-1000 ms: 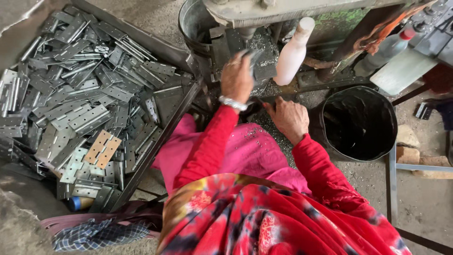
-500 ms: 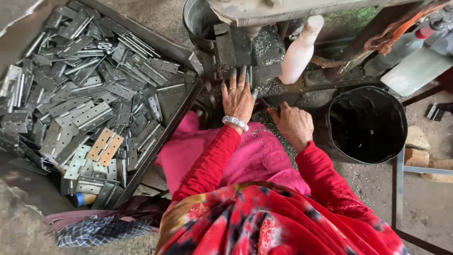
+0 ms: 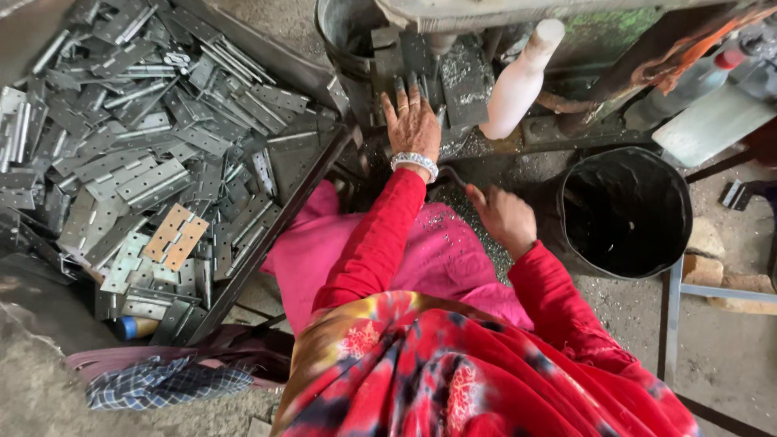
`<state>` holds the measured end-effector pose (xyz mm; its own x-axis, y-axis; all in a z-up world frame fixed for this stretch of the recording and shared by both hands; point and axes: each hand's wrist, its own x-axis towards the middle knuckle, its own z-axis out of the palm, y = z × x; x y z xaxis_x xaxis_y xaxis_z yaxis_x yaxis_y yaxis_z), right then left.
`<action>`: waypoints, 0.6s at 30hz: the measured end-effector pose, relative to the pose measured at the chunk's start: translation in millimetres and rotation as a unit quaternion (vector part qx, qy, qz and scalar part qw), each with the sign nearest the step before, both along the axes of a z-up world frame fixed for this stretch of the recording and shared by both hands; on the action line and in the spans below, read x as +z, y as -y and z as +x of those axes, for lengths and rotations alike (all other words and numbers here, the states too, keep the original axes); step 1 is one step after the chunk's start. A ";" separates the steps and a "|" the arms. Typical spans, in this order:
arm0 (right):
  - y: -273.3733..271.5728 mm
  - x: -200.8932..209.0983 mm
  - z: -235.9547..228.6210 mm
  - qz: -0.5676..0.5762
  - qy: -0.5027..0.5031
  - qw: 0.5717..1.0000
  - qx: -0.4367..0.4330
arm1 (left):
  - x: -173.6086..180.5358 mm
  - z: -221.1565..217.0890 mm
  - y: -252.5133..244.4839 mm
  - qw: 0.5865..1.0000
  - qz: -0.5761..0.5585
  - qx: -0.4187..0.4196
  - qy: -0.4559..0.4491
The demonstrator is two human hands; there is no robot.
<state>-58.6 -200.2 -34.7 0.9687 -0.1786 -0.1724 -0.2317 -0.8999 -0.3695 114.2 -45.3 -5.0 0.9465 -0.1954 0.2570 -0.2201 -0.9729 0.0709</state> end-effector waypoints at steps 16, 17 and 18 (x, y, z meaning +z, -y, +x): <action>4.4 4.9 6.6 0.098 0.065 0.993 -0.005 | -1.8 11.2 -1.2 0.998 -0.069 -0.005 -0.004; 1.3 -3.6 -4.6 0.054 0.031 0.998 -0.018 | -3.9 6.1 -1.5 0.997 -0.070 -0.010 0.015; -1.4 -12.5 -16.0 0.009 -0.003 1.000 -0.029 | -6.2 -0.8 -2.8 0.997 -0.072 -0.015 0.034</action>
